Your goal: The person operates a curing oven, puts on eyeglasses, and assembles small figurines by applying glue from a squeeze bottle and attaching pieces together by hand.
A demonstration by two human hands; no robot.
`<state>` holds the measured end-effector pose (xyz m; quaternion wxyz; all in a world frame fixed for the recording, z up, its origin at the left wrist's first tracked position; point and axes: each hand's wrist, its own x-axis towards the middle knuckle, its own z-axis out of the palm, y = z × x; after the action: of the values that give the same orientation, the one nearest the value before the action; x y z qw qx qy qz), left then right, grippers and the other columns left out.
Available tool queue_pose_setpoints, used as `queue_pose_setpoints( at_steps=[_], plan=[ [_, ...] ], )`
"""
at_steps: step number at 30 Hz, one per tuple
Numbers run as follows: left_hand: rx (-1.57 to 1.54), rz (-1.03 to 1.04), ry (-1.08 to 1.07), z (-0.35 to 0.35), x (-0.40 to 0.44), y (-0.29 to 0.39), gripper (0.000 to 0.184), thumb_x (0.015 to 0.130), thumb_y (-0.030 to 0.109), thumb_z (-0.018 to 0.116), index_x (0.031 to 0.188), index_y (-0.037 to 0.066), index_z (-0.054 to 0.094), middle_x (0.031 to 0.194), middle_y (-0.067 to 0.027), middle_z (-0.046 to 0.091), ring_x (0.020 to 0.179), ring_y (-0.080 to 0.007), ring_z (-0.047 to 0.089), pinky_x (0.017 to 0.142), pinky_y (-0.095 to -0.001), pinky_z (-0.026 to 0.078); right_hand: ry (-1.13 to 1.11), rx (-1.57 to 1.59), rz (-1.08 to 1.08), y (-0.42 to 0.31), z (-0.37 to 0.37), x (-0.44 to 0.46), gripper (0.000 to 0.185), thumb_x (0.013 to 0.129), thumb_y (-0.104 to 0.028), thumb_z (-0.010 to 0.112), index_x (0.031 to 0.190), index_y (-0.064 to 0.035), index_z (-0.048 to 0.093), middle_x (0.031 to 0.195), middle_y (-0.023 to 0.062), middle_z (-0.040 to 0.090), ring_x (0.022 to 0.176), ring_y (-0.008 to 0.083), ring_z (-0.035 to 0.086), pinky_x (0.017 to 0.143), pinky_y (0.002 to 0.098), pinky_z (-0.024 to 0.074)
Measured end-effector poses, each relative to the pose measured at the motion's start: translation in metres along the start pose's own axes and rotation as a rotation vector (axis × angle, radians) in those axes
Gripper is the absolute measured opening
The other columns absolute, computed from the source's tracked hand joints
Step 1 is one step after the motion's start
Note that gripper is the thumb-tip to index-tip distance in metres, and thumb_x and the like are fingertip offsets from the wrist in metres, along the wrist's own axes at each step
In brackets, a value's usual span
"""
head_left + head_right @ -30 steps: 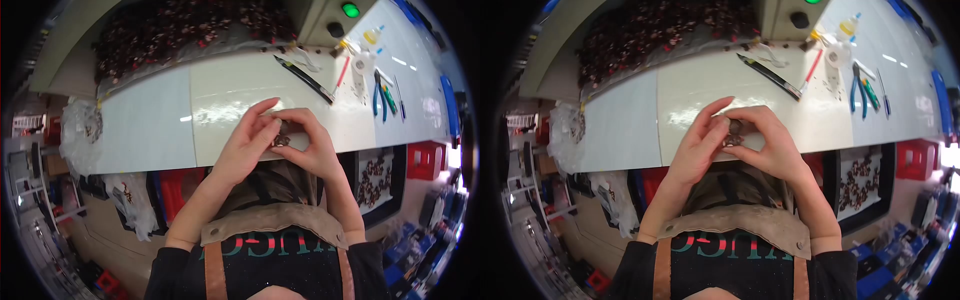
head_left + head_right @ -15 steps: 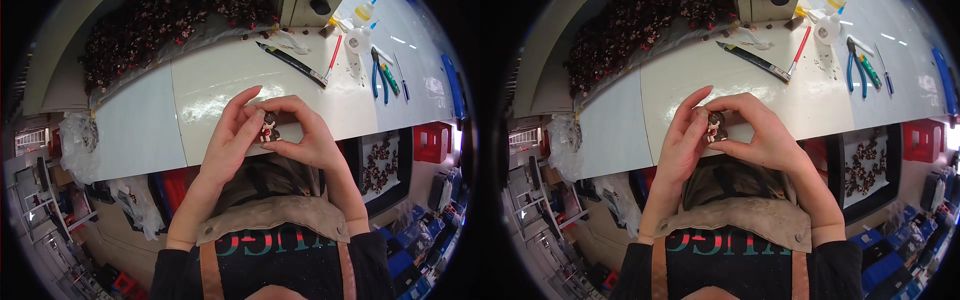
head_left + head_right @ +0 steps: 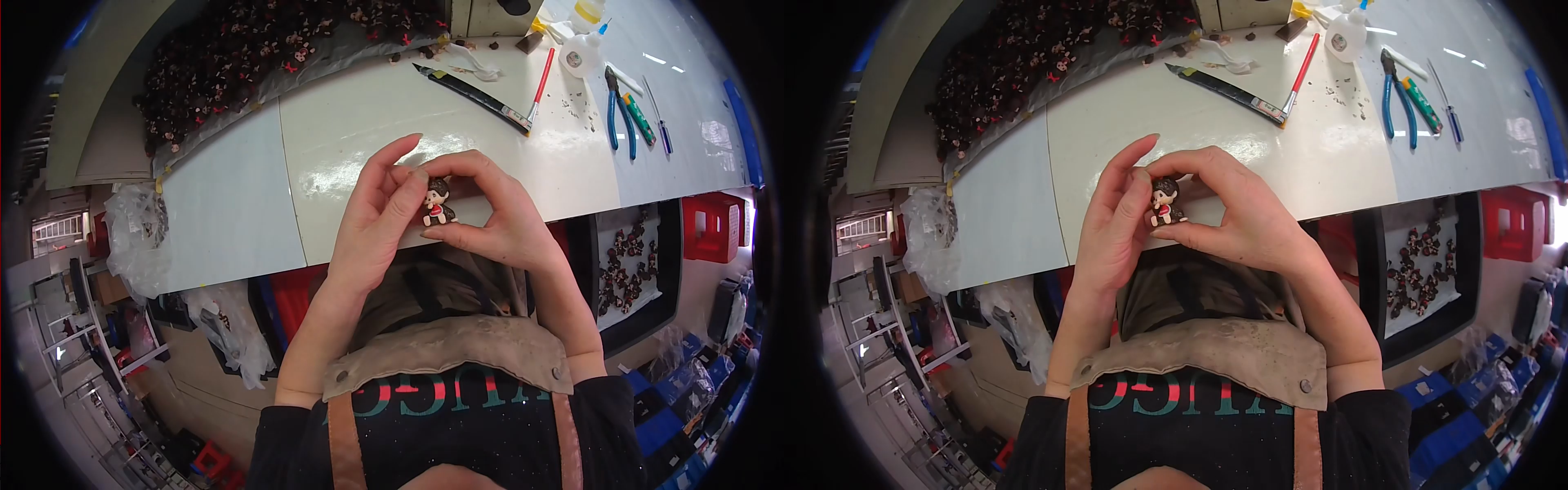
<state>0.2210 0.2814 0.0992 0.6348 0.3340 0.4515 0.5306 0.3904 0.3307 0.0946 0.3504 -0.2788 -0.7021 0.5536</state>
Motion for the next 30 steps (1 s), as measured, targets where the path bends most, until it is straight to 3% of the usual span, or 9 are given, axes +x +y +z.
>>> queue_pose_setpoints(
  at_steps=[11,12,15,17,20,23,24,27,30],
  plan=[
    [-0.051,-0.038,0.049,0.001,-0.002,0.0,0.043,0.1,0.025,0.046,0.139,0.008,0.037,0.091,-0.0016,0.051,0.079,-0.0093,0.053,0.073,-0.0247,0.049,0.077,0.109,0.04,-0.002,-0.007,-0.011,0.05,0.072,-0.002,0.075,0.117,-0.0041,0.053,0.116,0.0086,0.057,0.107,0.019,0.058,0.091,0.0322,0.0475],
    [-0.051,-0.069,0.039,0.0,-0.003,0.0,0.045,0.099,0.024,0.048,0.139,0.008,0.036,0.091,-0.002,0.051,0.079,-0.0105,0.053,0.073,-0.0259,0.049,0.13,0.448,0.024,-0.003,-0.009,-0.023,0.054,0.071,-0.003,0.076,0.118,-0.0041,0.05,0.113,0.0089,0.057,0.111,0.0207,0.055,0.092,0.0328,0.0456],
    [0.124,0.005,-0.144,-0.011,-0.011,0.012,0.046,0.097,0.016,0.05,0.14,0.007,0.034,0.093,-0.0021,0.051,0.083,-0.0099,0.053,0.077,-0.0245,0.047,0.514,0.372,0.083,-0.009,-0.061,-0.086,0.054,0.064,-0.005,0.074,0.112,-0.0031,0.049,0.103,0.008,0.054,0.092,0.0179,0.057,0.079,0.0313,0.0485],
    [0.103,-0.028,-0.164,-0.017,-0.017,0.033,0.045,0.096,0.017,0.054,0.138,0.006,0.04,0.091,-0.0005,0.053,0.084,-0.0087,0.053,0.077,-0.0231,0.044,0.566,0.562,-0.06,0.011,-0.115,-0.134,0.057,0.077,-0.011,0.072,0.127,-0.0017,0.045,0.115,0.0098,0.054,0.091,0.0138,0.053,0.081,0.025,0.0444],
    [0.529,0.188,-0.083,-0.049,0.0,0.064,0.04,0.094,0.016,0.056,0.132,0.006,0.048,0.091,0.001,0.054,0.087,-0.0071,0.052,0.078,-0.0224,0.043,0.815,0.379,0.282,0.044,-0.176,-0.211,0.054,0.085,-0.018,0.068,0.131,-0.0033,0.045,0.12,0.0081,0.054,0.096,0.012,0.053,0.082,0.0235,0.0431],
    [0.85,0.452,0.171,-0.083,0.052,0.095,0.032,0.091,0.016,0.06,0.122,0.007,0.058,0.094,0.0,0.058,0.088,-0.0077,0.054,0.078,-0.0236,0.045,0.853,-0.054,0.891,0.102,-0.215,-0.293,0.049,0.084,-0.017,0.067,0.127,-0.0029,0.048,0.111,0.0059,0.059,0.094,0.0141,0.057,0.079,0.0267,0.0466],
    [0.89,0.563,0.241,-0.101,0.076,0.102,0.03,0.09,0.016,0.061,0.119,0.007,0.06,0.096,-0.0009,0.06,0.088,-0.0085,0.055,0.078,-0.0248,0.046,0.795,-0.503,1.005,0.128,-0.212,-0.319,0.045,0.083,-0.012,0.066,0.123,-0.0005,0.049,0.104,0.0057,0.062,0.086,0.0157,0.058,0.074,0.0293,0.0482],
    [1.28,0.79,0.556,-0.148,0.151,0.13,0.033,0.083,0.021,0.065,0.111,0.005,0.062,0.088,-0.0143,0.064,0.084,-0.0255,0.062,0.077,-0.0365,0.05,0.432,-0.487,0.925,0.236,-0.249,-0.435,0.031,0.086,-0.025,0.061,0.103,0.0014,0.056,0.088,0.009,0.061,0.076,0.0125,0.056,0.064,0.0299,0.0459],
    [1.649,0.764,0.841,-0.191,0.209,0.143,0.026,0.079,0.024,0.061,0.101,0.009,0.064,0.092,-0.0181,0.065,0.088,-0.0359,0.062,0.08,-0.0458,0.051,0.768,-0.376,0.925,0.246,-0.223,-0.422,0.019,0.088,-0.018,0.059,0.095,0.0,0.058,0.088,0.0063,0.06,0.08,0.0108,0.054,0.067,0.0276,0.0443]
  ],
)
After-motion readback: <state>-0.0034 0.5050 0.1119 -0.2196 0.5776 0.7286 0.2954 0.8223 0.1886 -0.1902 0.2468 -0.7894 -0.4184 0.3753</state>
